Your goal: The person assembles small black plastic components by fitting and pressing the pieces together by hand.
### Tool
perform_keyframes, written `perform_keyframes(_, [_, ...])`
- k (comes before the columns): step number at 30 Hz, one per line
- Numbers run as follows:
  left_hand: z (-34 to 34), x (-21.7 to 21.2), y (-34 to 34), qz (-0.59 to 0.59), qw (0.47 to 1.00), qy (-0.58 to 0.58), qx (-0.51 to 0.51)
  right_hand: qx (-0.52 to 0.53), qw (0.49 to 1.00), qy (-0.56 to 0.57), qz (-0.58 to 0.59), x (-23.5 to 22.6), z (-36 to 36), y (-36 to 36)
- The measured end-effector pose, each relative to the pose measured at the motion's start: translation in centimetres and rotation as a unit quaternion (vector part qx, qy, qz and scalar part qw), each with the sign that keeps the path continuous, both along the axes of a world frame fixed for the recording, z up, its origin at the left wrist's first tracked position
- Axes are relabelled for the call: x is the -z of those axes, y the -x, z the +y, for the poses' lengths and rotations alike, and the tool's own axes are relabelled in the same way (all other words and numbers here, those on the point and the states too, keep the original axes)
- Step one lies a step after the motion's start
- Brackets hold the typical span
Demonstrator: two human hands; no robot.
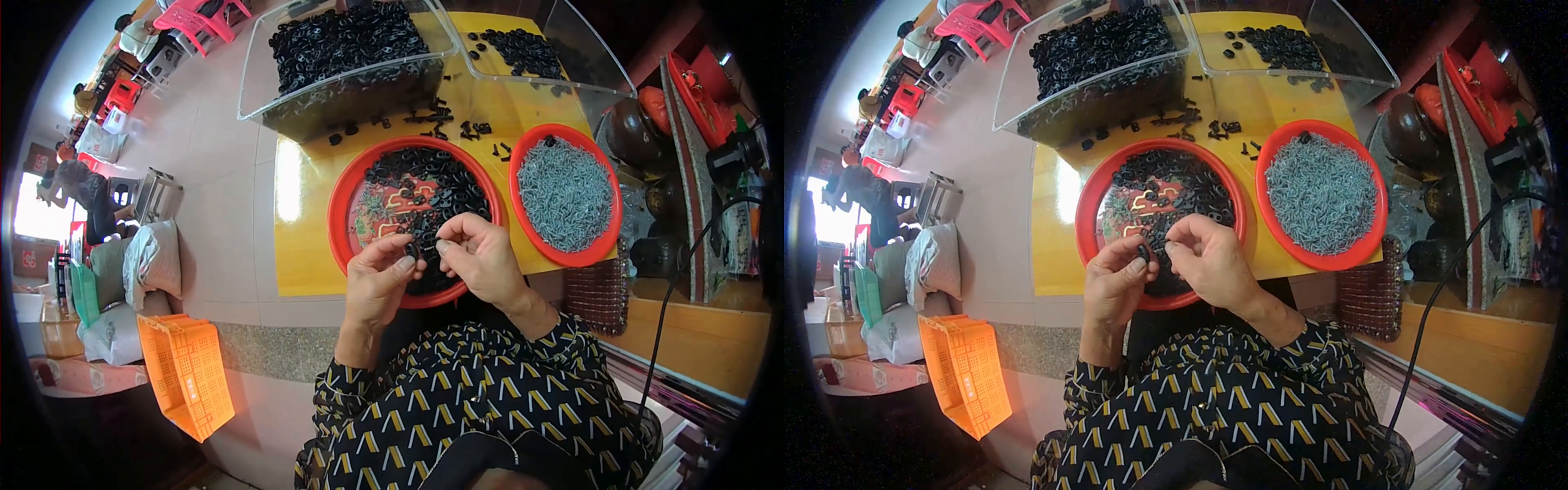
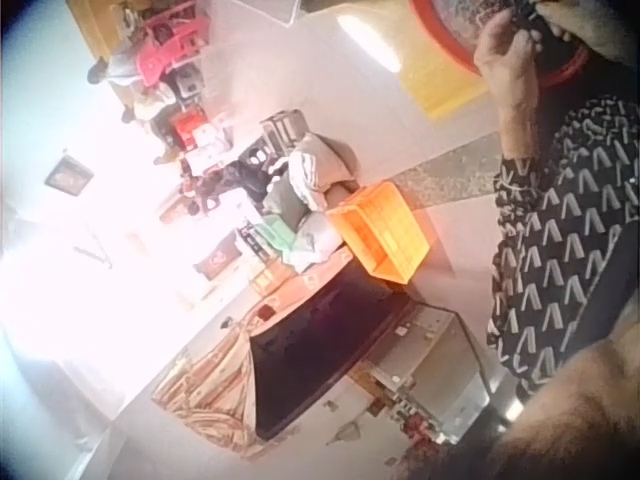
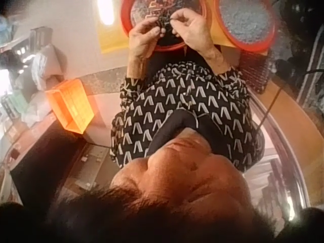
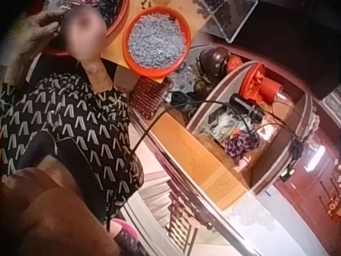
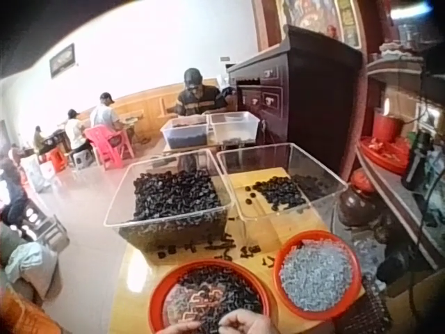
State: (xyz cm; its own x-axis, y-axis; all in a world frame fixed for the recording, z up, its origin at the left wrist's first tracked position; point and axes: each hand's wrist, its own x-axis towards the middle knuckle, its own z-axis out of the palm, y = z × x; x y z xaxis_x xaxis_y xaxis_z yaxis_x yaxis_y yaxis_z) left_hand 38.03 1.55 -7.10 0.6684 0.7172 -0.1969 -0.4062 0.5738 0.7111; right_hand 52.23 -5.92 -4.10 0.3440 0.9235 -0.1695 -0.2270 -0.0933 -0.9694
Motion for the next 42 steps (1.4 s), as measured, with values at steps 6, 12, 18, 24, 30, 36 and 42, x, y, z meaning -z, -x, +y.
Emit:
perform_keyframes(6, [-0.59, -0.15, 0.01, 0.01, 1.0, -0.019, -0.001, 0.011, 0.999, -0.025, -0.027, 0.43, 0.05, 0.63])
perform_keyframes(12, [-0.69, -0.08, -0.24, 0.013, 0.999, -0.034, 0.004, 0.007, 0.998, -0.017, -0.066, 0.52, -0.18, 0.48])
perform_keyframes(18, [-0.83, 0.0, -0.44, 0.022, 0.998, -0.052, -0.003, 0.012, 0.997, -0.018, -0.076, 0.44, -0.36, 0.62])
perform_keyframes(24, [-0.95, -0.09, -0.34, 0.029, 0.998, -0.061, 0.001, 0.007, 0.997, -0.015, -0.074, 0.42, -0.34, 0.72])
perform_keyframes(30, [-1.1, -0.43, -0.48, 0.028, 0.998, -0.064, 0.006, 0.002, 0.997, -0.025, -0.074, 0.63, -0.33, 0.86])
perform_keyframes(36, [-1.12, 0.01, -0.51, 0.036, 0.996, -0.084, -0.003, -0.002, 0.999, 0.008, -0.043, 0.51, -0.24, 0.92])
perform_keyframes(42, [-1.14, 0.15, -0.33, 0.065, 0.994, -0.088, -0.016, -0.034, 0.999, 0.012, 0.034, 0.86, -0.11, 0.68])
